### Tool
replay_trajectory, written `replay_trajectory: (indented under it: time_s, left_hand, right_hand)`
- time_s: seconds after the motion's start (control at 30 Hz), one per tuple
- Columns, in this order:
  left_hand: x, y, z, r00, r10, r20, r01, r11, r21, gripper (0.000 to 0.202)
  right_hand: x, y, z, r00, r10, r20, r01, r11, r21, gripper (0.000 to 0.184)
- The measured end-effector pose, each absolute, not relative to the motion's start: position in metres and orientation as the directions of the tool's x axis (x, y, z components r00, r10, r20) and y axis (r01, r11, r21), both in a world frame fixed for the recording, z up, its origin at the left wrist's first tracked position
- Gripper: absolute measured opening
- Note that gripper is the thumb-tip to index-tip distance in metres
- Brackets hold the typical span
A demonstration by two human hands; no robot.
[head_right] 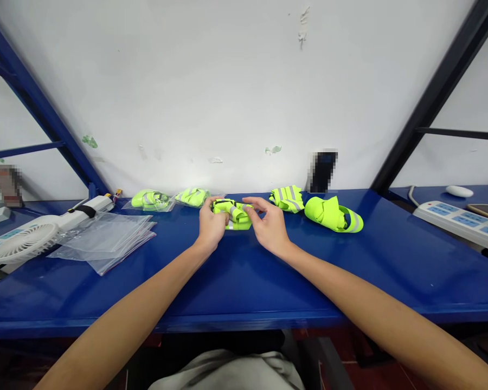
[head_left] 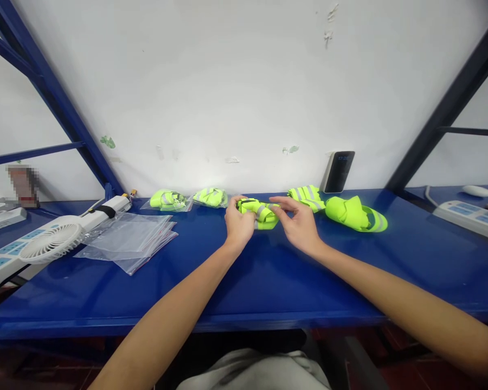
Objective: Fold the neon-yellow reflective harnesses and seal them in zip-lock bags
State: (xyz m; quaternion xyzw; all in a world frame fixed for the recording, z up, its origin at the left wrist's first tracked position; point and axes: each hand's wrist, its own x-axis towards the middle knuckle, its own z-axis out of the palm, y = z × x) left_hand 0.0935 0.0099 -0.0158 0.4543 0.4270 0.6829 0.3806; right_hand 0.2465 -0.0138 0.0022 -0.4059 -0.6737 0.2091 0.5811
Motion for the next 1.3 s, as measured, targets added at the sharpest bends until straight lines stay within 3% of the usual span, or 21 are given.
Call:
replay_trajectory:
  time_s: [0.1,0.23,0.43,0.53,0.73,0.9,1.17,1.3]
  left_hand:
    - [0.095,0.007,-0.013,-0.221,0.944,0.245,-0.138,-0.279,0.95,0.045]
    - [0.095,0.004,-0.008,-0.138,0.984,0.11,-0.09,-0.123,0.988,0.047]
    - [0.099,0.002,-0.01,0.041,0.999,-0.025,-0.228,0.034,0.973,0.042]
    - [0.103,0.001,-0.011,0.122,0.992,-0.014,-0.299,0.05,0.953,0.036]
    - [0.106,0.0,-0.012,0.105,0.994,0.006,-0.325,0.029,0.945,0.04]
    - [0.103,0.001,-0.01,0.119,0.993,0.006,-0.341,0.035,0.939,0.039]
    - [0.093,0.01,-0.002,0.125,0.99,0.06,-0.419,-0.002,0.908,0.046]
    - [0.091,0.015,-0.006,0.107,0.993,0.045,-0.393,0.001,0.919,0.04]
  right_hand:
    - [0.252,-0.009,0.001,-0.033,0.781,0.624,0.321,0.599,-0.733,0.022]
    - [0.254,-0.004,-0.002,-0.075,0.827,0.557,0.232,0.558,-0.797,0.019]
    - [0.254,-0.002,-0.002,-0.042,0.855,0.517,0.188,0.515,-0.836,0.02]
    - [0.253,-0.002,0.0,-0.014,0.872,0.488,0.122,0.486,-0.865,0.022]
    - [0.247,-0.004,-0.007,-0.082,0.951,0.298,-0.068,0.293,-0.954,0.03]
    - [0.246,-0.007,-0.007,-0.129,0.932,0.338,-0.116,0.325,-0.939,0.038]
    - [0.262,-0.017,0.018,-0.414,0.796,0.442,-0.162,0.414,-0.896,0.04]
    - [0.262,-0.01,0.007,-0.385,0.805,0.452,-0.135,0.435,-0.89,0.031]
